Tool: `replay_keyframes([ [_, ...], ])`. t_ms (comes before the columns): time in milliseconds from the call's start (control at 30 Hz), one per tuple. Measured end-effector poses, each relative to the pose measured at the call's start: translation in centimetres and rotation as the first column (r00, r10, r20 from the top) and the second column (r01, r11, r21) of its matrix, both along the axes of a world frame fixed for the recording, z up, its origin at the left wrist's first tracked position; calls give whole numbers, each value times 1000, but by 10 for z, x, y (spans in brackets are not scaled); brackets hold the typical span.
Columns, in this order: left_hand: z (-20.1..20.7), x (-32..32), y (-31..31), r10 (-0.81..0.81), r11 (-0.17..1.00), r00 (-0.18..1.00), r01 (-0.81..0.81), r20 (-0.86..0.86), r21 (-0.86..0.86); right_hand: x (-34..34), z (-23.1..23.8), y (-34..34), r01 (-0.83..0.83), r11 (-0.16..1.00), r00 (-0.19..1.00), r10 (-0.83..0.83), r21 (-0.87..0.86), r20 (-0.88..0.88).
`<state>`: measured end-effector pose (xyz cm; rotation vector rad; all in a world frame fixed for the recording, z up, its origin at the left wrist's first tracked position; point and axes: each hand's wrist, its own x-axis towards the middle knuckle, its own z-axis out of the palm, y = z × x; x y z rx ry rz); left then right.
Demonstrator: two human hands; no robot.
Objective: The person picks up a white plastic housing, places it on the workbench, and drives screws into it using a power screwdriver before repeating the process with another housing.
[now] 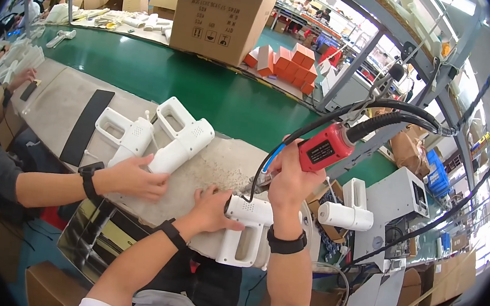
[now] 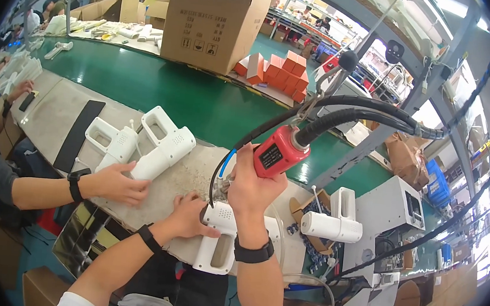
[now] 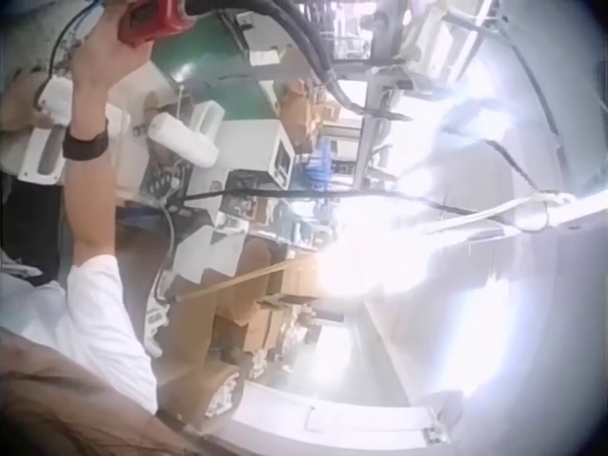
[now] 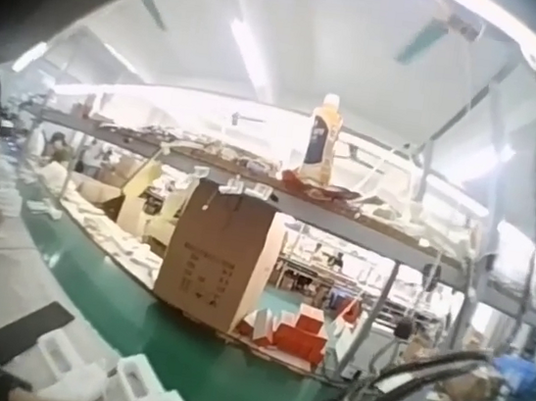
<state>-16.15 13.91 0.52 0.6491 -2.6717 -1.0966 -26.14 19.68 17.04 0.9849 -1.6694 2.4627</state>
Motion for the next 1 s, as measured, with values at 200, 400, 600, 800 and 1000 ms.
replay_keyframes([
  [200,-6,-2,-1,11,1000,1000,-11,9,-8,-3,-18,-11,-15,999,999,14,29,31],
  [400,16,-1,3,3,998,1000,-2,-17,70,-10,-40,-14,0,997,999,2,75,-36],
  [600,10,-9,2,92,994,996,-93,9,50,17,19,17,25,994,998,-31,-110,-56],
  [800,13,-8,2,51,998,995,-52,87,21,28,22,24,-21,999,1000,21,-42,-8],
  [1000,11,-7,4,27,1000,998,-28,54,3,14,-25,5,-18,999,1000,18,39,4],
])
